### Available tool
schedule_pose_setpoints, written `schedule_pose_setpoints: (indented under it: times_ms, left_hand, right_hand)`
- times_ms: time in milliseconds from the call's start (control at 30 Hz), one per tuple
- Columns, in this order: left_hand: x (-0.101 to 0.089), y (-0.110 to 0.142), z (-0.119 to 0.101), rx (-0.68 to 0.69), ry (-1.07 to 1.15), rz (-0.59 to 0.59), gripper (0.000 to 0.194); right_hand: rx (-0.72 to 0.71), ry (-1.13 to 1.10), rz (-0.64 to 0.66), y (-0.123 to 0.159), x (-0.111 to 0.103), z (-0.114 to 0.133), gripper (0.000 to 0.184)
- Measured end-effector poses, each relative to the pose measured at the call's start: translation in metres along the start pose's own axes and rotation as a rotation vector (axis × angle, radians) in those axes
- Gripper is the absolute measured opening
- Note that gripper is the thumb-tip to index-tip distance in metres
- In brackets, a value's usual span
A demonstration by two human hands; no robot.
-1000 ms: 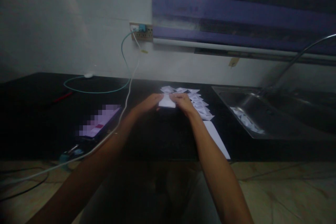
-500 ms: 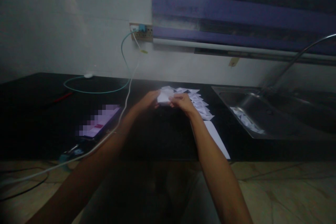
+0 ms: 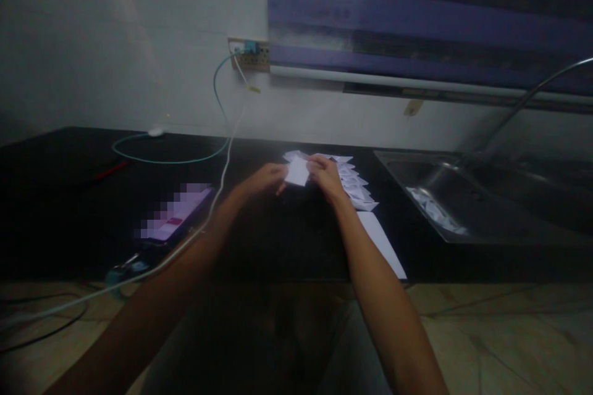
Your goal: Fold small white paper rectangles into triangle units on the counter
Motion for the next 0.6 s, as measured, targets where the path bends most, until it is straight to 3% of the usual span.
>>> schedule_pose_setpoints:
  times_ms: [233,433,600]
  left_hand:
    - [-0.001,-0.005,0.009,0.025,0.079,0.047,0.05]
    - [-0.001,-0.004,0.01,0.087,0.016,0.041,0.056]
    - [0.001,-0.005,0.009,0.019,0.085,0.015,0.047]
  right_hand:
    - [-0.003,0.018,0.182,0.005,0.004,0.001,0.024]
    - [-0.011,0.033,0.179,0.005,0.004,-0.002,0.023]
    - [-0.078,0.02,0.195,0.004,0.002,-0.003,0.028]
Point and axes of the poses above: each hand's wrist, its own y-axis away from the middle knuckle, its own x-axis out of the palm, z = x × y, the point moved 2 cm from there along -y, towards the middle knuckle, and after that the axes turned 14 degrees about -x, right-handed, at the moved point
